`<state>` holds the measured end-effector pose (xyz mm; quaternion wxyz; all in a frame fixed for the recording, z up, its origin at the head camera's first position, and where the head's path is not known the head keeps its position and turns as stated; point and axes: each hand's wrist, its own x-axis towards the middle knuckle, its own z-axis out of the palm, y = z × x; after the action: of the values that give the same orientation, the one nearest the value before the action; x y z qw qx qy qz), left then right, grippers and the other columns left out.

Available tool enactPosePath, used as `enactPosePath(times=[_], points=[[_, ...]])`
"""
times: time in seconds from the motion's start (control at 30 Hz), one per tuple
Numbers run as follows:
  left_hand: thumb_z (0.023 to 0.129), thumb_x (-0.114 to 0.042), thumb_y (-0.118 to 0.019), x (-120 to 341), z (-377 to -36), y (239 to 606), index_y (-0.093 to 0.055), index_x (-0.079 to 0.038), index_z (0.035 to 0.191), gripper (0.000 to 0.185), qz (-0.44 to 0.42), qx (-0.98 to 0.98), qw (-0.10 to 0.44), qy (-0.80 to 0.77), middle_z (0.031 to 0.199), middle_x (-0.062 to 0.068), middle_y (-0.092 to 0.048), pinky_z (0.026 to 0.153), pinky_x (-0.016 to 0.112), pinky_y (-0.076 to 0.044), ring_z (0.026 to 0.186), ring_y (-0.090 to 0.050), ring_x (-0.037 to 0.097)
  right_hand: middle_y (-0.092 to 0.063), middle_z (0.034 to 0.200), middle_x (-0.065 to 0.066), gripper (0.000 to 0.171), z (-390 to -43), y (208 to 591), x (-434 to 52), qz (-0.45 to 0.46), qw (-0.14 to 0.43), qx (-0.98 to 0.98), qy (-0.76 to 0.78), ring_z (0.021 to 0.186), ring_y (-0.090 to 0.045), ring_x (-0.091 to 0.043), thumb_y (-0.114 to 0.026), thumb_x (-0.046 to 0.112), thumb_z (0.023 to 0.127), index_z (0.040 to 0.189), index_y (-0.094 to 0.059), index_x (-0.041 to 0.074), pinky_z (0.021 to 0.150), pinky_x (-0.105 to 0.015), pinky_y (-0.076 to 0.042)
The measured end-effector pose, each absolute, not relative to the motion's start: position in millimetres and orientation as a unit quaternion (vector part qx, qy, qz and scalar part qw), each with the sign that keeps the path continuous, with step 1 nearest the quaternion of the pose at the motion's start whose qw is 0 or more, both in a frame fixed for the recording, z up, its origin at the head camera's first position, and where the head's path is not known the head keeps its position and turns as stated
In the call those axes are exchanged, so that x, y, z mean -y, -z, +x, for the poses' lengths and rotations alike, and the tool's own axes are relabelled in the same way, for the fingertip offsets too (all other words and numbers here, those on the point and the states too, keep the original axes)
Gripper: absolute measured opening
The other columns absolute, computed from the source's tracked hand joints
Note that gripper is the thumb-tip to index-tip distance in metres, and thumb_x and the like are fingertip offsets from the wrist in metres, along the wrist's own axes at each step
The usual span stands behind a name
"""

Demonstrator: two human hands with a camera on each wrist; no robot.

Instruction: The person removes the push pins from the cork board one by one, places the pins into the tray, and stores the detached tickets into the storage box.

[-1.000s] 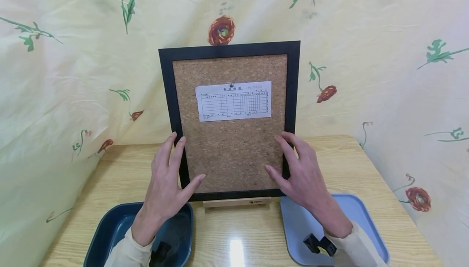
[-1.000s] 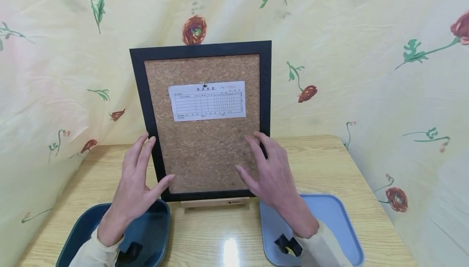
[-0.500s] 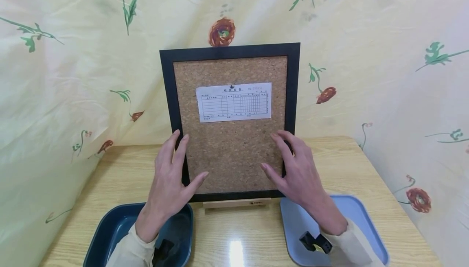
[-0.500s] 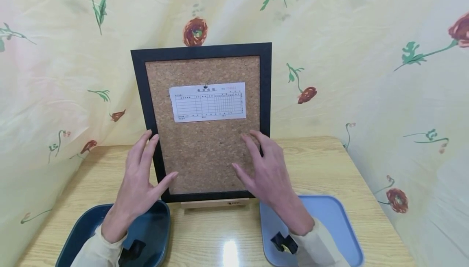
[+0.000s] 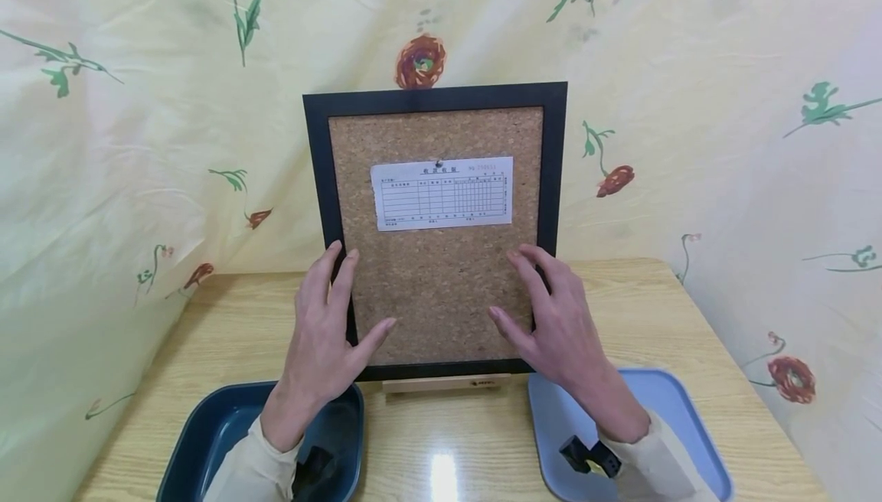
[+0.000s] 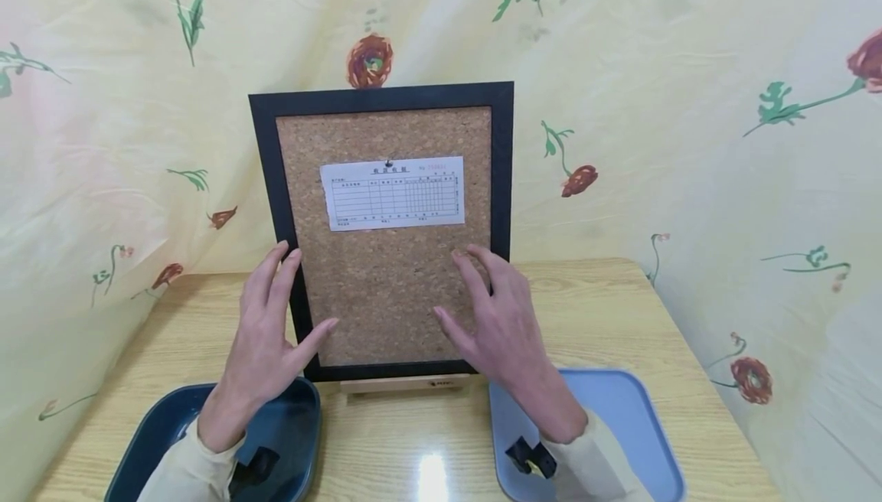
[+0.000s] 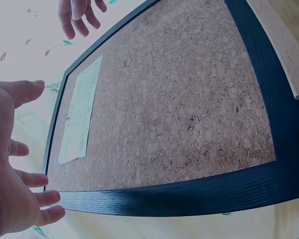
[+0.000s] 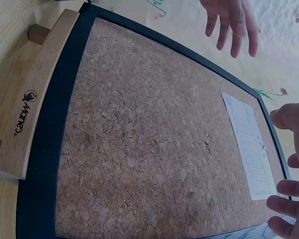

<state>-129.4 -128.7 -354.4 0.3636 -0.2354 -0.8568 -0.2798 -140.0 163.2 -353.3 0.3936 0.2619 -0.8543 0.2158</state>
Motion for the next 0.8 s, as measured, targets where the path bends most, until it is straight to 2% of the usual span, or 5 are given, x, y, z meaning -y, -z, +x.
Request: enactPosePath(times=[0.8], points=[[0.096, -0.063, -0.046, 120.4, -138.6, 351.1, -0.04, 0.003, 0.149, 0.084, -0.244, 0.847, 0.369, 0.296, 0.154, 0.031, -0.035, 0.108, 0.069, -0.029, 0.14, -0.035, 0.047, -0.054, 0.135, -0.025, 0.07, -145.8, 349.8, -154.2, 0.258, 0.382, 0.861, -0.216, 0.12, -0.053, -0.042, -0.039, 0.059, 0.101, 0.137, -0.054, 0.0, 0.097, -0.06, -0.042]])
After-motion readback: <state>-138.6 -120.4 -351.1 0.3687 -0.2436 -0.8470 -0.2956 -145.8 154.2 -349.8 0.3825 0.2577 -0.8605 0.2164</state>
